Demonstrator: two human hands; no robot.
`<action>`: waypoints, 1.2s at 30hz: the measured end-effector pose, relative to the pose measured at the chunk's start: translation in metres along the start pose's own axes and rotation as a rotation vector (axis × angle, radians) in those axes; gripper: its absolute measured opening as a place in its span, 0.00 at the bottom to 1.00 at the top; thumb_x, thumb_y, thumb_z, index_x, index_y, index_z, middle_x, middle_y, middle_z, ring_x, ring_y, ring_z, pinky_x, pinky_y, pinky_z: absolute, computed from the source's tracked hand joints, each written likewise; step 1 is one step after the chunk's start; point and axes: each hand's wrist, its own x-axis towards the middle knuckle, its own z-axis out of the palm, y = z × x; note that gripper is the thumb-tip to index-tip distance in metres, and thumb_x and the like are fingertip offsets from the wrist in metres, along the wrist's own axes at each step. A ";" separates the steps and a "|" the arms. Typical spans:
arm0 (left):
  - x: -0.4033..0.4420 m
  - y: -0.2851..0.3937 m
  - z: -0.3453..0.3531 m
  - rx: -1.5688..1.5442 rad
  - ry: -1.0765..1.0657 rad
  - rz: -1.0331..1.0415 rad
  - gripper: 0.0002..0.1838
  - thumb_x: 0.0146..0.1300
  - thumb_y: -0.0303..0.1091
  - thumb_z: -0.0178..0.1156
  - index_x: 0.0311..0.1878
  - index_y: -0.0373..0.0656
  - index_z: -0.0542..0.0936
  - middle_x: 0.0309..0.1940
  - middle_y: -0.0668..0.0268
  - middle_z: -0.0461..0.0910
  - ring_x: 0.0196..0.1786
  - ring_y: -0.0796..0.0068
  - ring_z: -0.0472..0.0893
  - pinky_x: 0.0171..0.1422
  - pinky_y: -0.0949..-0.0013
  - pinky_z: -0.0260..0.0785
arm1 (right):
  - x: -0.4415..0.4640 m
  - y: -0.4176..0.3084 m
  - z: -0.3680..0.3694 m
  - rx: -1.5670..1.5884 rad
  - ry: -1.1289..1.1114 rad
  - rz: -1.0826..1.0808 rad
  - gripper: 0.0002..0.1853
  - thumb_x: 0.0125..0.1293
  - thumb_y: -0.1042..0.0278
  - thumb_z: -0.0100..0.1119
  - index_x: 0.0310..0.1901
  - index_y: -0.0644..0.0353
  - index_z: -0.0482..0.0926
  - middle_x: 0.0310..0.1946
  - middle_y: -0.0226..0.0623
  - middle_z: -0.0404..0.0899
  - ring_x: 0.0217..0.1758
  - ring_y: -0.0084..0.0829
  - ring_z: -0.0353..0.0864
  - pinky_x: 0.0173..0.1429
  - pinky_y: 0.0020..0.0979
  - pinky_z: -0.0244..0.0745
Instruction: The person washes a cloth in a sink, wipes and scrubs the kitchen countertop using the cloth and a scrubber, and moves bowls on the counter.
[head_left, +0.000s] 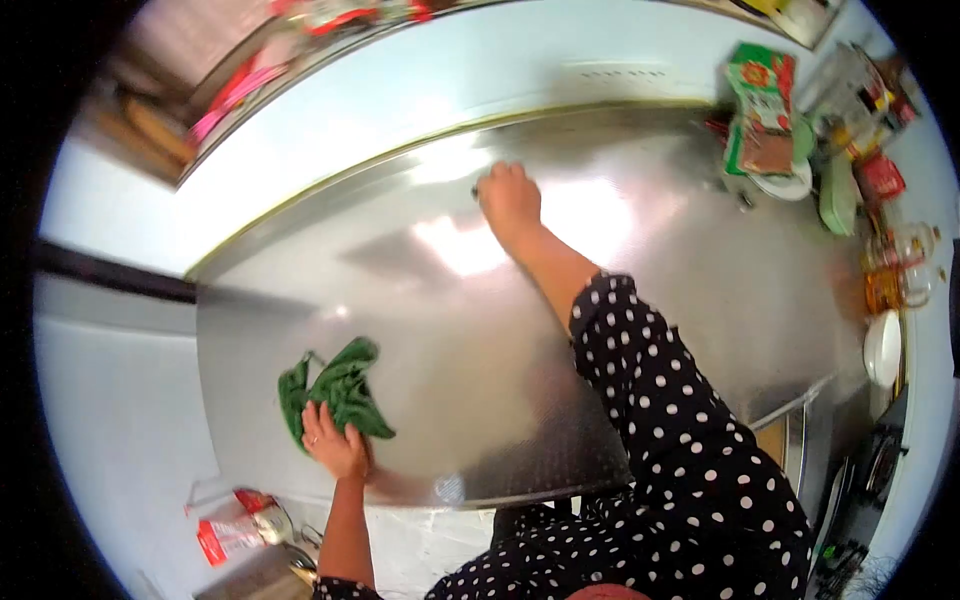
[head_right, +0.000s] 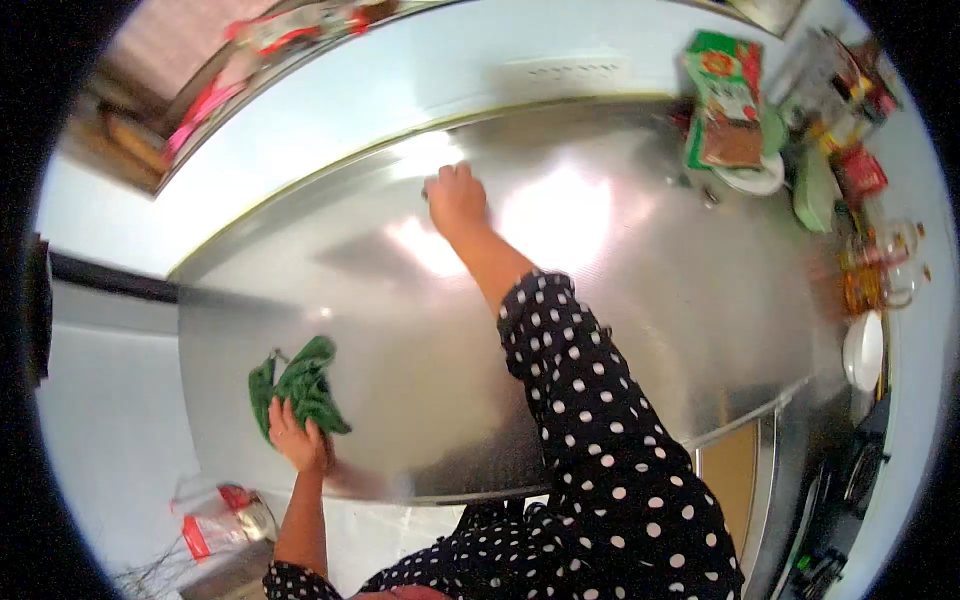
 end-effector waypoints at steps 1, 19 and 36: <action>0.002 0.006 -0.006 -0.041 0.019 0.020 0.32 0.52 0.35 0.58 0.63 0.40 0.69 0.70 0.54 0.60 0.72 0.52 0.57 0.72 0.48 0.44 | -0.019 -0.027 -0.005 0.088 -0.042 -0.082 0.04 0.54 0.67 0.59 0.30 0.53 0.82 0.37 0.39 0.77 0.45 0.42 0.76 0.46 0.41 0.76; -0.018 -0.110 -0.038 -0.048 -0.063 0.063 0.30 0.56 0.45 0.61 0.62 0.45 0.72 0.71 0.57 0.60 0.72 0.54 0.58 0.71 0.43 0.47 | -0.098 -0.269 0.036 0.260 -0.197 -0.450 0.03 0.52 0.69 0.62 0.29 0.55 0.82 0.35 0.36 0.76 0.43 0.41 0.75 0.41 0.39 0.77; 0.003 -0.287 -0.007 0.193 0.062 -0.387 0.25 0.65 0.44 0.52 0.64 0.50 0.69 0.71 0.64 0.60 0.73 0.58 0.58 0.70 0.40 0.48 | -0.094 -0.268 0.029 0.243 -0.425 -0.440 0.04 0.57 0.65 0.62 0.29 0.53 0.84 0.34 0.36 0.75 0.43 0.41 0.74 0.44 0.38 0.75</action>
